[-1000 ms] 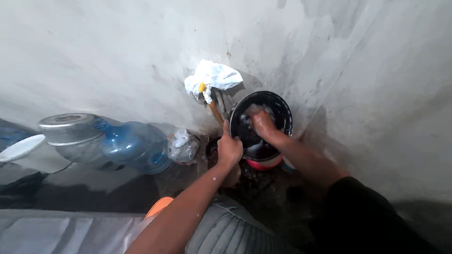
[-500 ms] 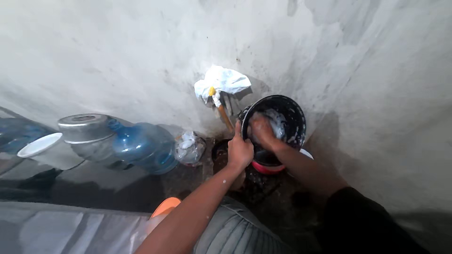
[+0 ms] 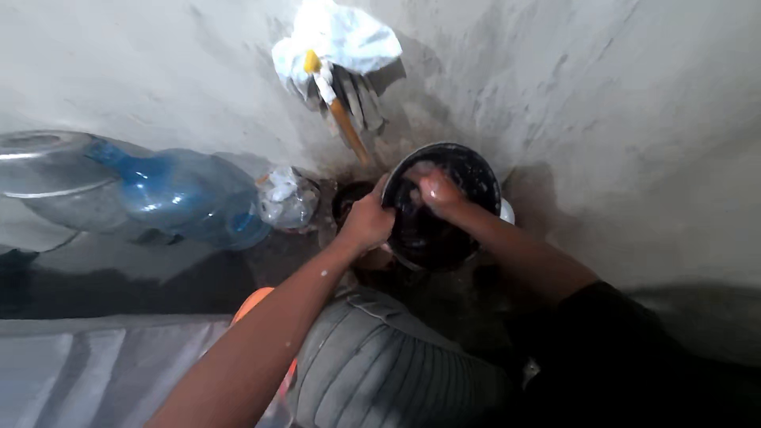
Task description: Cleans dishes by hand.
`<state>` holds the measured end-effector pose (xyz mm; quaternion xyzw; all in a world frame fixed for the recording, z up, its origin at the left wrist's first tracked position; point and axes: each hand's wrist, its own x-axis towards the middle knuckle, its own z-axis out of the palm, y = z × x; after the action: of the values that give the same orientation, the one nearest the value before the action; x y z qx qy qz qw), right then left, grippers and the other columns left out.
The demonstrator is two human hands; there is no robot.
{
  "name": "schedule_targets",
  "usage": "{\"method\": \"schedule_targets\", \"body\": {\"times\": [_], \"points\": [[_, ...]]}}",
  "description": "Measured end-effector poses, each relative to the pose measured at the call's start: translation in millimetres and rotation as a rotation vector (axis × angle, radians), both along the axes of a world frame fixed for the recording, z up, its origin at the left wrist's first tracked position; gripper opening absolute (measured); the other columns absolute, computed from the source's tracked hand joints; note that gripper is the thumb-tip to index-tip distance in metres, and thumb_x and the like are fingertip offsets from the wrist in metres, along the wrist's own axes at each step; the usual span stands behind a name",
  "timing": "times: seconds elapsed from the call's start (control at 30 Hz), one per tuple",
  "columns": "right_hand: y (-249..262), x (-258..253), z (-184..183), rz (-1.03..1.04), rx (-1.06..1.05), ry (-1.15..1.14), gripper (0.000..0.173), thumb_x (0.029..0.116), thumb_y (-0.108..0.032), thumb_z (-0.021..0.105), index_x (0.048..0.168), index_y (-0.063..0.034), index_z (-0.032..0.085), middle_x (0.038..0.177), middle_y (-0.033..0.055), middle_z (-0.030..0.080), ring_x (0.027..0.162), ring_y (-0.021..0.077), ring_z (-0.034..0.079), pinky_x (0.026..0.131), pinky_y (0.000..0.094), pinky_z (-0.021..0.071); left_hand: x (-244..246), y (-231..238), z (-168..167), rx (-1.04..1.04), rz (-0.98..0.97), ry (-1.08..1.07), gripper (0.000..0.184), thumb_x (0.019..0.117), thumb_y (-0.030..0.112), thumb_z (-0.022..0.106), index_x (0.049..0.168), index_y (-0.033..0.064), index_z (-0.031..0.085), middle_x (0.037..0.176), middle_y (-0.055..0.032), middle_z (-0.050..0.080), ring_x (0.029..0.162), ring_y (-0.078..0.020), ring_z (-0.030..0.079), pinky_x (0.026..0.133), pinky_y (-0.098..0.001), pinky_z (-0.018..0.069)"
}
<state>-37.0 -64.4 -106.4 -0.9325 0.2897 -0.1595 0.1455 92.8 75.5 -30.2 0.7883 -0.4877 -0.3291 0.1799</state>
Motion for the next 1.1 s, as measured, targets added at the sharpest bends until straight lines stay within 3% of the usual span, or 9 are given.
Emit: {"method": "schedule_targets", "body": {"times": [0.1,0.2,0.33,0.43,0.67,0.83,0.9,1.0,1.1], "points": [[25,-6,-48,0.134,0.137,0.136,0.03,0.0926,-0.009,0.067,0.122,-0.0156,0.073,0.135,0.0123,0.064,0.131,0.0355,0.055,0.108,0.0602,0.0433,19,27,-54,0.061,0.003,0.024,0.063,0.1036,0.013,0.055,0.161,0.0272,0.033,0.127,-0.0238,0.065,0.104,-0.0406,0.069,0.085,-0.0631,0.0556],[51,-14,-104,-0.001,0.259,0.298,0.032,0.0939,-0.011,0.065,0.126,-0.014,0.07,0.139,0.0176,0.06,0.122,0.04,0.061,0.097,0.062,0.0524,34,42,-115,0.106,0.002,0.072,0.055,0.1023,0.012,0.058,0.155,0.0152,0.043,0.128,-0.0257,0.065,0.115,-0.0427,0.064,0.097,-0.0648,0.0488],[77,-21,-147,-0.268,0.601,0.494,0.06,0.0991,-0.018,0.061,0.155,-0.0105,0.042,0.152,0.029,0.045,0.128,0.0482,0.056,0.101,0.0648,0.0489,35,48,-172,0.228,-0.039,0.174,0.036,0.1036,0.02,0.058,0.137,0.0068,0.06,0.121,-0.0212,0.068,0.111,-0.0343,0.067,0.097,-0.0575,0.0518],[84,-33,-170,-0.37,0.827,0.579,0.068,0.1038,-0.023,0.056,0.161,-0.0052,0.023,0.142,0.0294,0.054,0.127,0.0461,0.058,0.104,0.0621,0.0481,23,49,-195,0.358,-0.087,0.216,0.044,0.1056,0.024,0.055,0.146,0.0058,0.051,0.131,-0.0229,0.063,0.119,-0.0346,0.063,0.103,-0.055,0.049],[105,-58,-246,-0.628,0.921,0.238,0.04,0.1015,-0.021,0.059,0.138,-0.0034,0.057,0.136,0.0209,0.062,0.125,0.0343,0.062,0.106,0.0521,0.0502,-2,54,-285,0.382,-0.083,0.255,0.065,0.1031,0.022,0.057,0.162,0.026,0.031,0.132,-0.0216,0.064,0.117,-0.0379,0.066,0.1,-0.0574,0.0518],[116,-56,-289,-0.534,0.886,0.448,0.085,0.0852,-0.049,0.081,0.153,-0.0143,0.045,0.16,0.0248,0.034,0.136,0.0422,0.052,0.106,0.0559,0.05,-15,51,-302,0.475,0.029,0.236,0.062,0.1061,0.019,0.05,0.163,0.0228,0.027,0.132,-0.0236,0.064,0.118,-0.038,0.065,0.101,-0.0549,0.0511],[116,-43,-295,-0.534,0.85,0.444,0.079,0.0885,-0.047,0.078,0.153,-0.0134,0.047,0.161,0.025,0.033,0.139,0.0438,0.047,0.11,0.058,0.0457,-20,56,-323,0.429,0.073,0.215,0.06,0.1055,0.019,0.052,0.162,0.0221,0.032,0.126,-0.0245,0.066,0.113,-0.0393,0.067,0.098,-0.0564,0.0527],[117,-21,-308,-0.502,0.764,0.358,0.057,0.0992,-0.039,0.067,0.146,-0.0088,0.054,0.156,0.0216,0.042,0.127,0.0406,0.059,0.102,0.0567,0.0523,-28,52,-324,0.408,0.131,0.201,0.058,0.1054,0.018,0.052,0.161,0.0226,0.035,0.12,-0.0243,0.068,0.108,-0.0382,0.069,0.095,-0.055,0.0545],[132,-14,-312,-0.257,0.767,0.45,0.045,0.1047,-0.024,0.057,0.148,-0.0136,0.055,0.15,0.0191,0.052,0.125,0.0405,0.061,0.103,0.059,0.0507,-34,47,-314,0.414,0.229,0.195,0.056,0.1053,0.016,0.052,0.159,0.0208,0.037,0.118,-0.0242,0.069,0.107,-0.038,0.07,0.095,-0.0544,0.0547]]}}
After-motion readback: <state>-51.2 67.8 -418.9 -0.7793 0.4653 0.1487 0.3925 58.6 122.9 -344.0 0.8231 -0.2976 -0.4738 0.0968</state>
